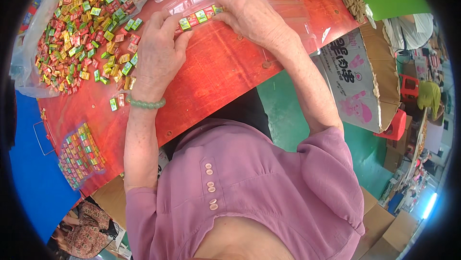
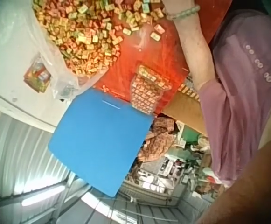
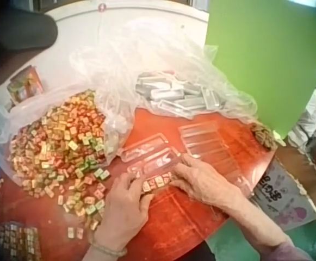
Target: A person is manually arranging small wrapped items into clear plastic trays and then stacking them into a box.
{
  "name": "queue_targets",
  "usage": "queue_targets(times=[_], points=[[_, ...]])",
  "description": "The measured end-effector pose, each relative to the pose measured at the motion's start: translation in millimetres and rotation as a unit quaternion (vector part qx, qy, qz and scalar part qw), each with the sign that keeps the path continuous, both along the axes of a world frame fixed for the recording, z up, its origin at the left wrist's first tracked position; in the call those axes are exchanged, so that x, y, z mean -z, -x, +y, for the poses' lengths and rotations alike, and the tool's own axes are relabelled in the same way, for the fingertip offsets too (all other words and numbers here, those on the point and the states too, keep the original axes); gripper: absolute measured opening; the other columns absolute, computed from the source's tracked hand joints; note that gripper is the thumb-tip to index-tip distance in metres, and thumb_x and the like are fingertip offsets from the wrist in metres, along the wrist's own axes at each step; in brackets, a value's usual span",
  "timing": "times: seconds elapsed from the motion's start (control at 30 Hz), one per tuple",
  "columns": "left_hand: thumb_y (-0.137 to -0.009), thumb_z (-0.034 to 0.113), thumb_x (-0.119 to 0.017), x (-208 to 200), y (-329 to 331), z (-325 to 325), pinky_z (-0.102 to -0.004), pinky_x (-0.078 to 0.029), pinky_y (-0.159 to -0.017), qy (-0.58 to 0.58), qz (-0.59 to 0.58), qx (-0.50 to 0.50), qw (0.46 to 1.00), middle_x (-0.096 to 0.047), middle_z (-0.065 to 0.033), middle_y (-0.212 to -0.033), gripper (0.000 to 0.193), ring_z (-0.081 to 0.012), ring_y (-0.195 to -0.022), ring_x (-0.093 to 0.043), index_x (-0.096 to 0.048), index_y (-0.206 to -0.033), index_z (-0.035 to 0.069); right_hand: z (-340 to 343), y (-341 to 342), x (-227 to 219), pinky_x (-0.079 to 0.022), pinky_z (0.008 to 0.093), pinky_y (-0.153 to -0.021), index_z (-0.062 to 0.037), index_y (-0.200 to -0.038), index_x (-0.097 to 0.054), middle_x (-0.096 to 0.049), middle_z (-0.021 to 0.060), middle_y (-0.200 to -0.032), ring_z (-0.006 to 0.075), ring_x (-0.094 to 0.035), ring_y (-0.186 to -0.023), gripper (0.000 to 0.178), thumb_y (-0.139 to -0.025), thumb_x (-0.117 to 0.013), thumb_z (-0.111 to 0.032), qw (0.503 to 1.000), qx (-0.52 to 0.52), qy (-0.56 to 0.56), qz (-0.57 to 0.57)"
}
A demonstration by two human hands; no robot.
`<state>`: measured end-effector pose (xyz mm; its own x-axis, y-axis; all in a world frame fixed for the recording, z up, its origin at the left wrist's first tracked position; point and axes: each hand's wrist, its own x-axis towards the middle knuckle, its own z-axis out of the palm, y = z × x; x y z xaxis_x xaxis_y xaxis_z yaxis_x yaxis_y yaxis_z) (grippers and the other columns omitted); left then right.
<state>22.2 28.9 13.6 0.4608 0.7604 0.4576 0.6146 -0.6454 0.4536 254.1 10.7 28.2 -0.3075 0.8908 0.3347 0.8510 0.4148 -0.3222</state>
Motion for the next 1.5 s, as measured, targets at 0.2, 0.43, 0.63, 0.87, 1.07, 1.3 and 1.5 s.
queue_targets(times=[0.2,0.43,0.63,0.87,1.07,1.3,1.5], points=[[-0.085,0.013,-0.078,-4,7,-16,-0.0438,-0.052,-0.091,-0.040,0.081,0.007,0.996,-0.065,-0.0156,-0.113,0.031,-0.0335,-0.104,-0.065,-0.065,-0.108,-0.003,-12,-1,5,-0.052,0.0451,-0.093,-0.0024,-0.116,-0.068,-0.067,0.0139,-0.111,0.0350,-0.063,-0.107,0.028,-0.092,-0.073,-0.016,0.998,-0.004,-0.043,-0.051],[-0.093,0.013,-0.065,8,8,-18,-0.0453,-0.049,-0.102,-0.076,0.113,-0.006,0.991,-0.066,-0.0190,-0.127,0.037,-0.0334,-0.121,-0.063,-0.063,-0.123,-0.007,-20,-1,8,-0.050,0.0447,-0.099,-0.0036,-0.128,-0.064,-0.069,0.0151,-0.125,0.0366,-0.063,-0.115,0.036,-0.096,-0.070,-0.016,0.995,0.041,-0.019,-0.087],[-0.098,0.017,-0.064,14,4,-27,-0.0534,-0.042,-0.111,-0.072,0.160,-0.026,0.984,-0.058,-0.0196,-0.143,0.047,-0.0355,-0.135,-0.053,-0.055,-0.138,-0.006,-32,6,16,-0.039,0.0482,-0.115,-0.0029,-0.146,-0.052,-0.058,0.0167,-0.147,0.0329,-0.050,-0.141,0.059,-0.101,-0.063,-0.039,0.980,0.061,-0.034,-0.189],[-0.088,0.012,-0.060,14,-2,-22,-0.0523,-0.047,-0.103,-0.122,0.157,-0.032,0.980,-0.062,-0.0224,-0.130,0.042,-0.0370,-0.125,-0.057,-0.064,-0.123,-0.010,-31,5,23,-0.028,0.0533,-0.123,-0.0038,-0.155,-0.043,-0.046,0.0167,-0.159,0.0322,-0.039,-0.150,0.078,-0.099,-0.060,-0.054,0.976,0.061,-0.019,-0.207],[-0.082,0.014,-0.063,26,-12,-6,-0.0444,-0.049,-0.084,-0.148,0.079,-0.050,0.985,-0.065,-0.0173,-0.098,0.024,-0.0315,-0.099,-0.061,-0.071,-0.098,-0.002,-31,1,16,-0.027,0.0542,-0.123,-0.0067,-0.157,-0.042,-0.044,0.0130,-0.162,0.0306,-0.040,-0.150,0.072,-0.101,-0.060,-0.047,0.967,0.060,-0.001,-0.246],[-0.080,0.011,-0.065,17,-10,-21,-0.0422,-0.054,-0.079,-0.113,0.085,-0.049,0.989,-0.065,-0.0155,-0.095,0.015,-0.0299,-0.095,-0.063,-0.070,-0.089,0.000,-46,2,-2,-0.033,0.0503,-0.120,-0.0042,-0.149,-0.051,-0.053,0.0119,-0.154,0.0321,-0.048,-0.143,0.056,-0.104,-0.060,-0.035,0.965,0.041,0.035,-0.257],[-0.076,0.010,-0.067,9,-1,-45,-0.0414,-0.051,-0.082,-0.103,0.089,-0.026,0.990,-0.063,-0.0143,-0.092,0.015,-0.0308,-0.094,-0.059,-0.069,-0.087,-0.001,-45,4,-6,-0.051,0.0430,-0.102,0.0008,-0.131,-0.064,-0.064,0.0186,-0.135,0.0371,-0.064,-0.121,0.036,-0.100,-0.066,-0.017,0.995,0.003,0.058,-0.076]])
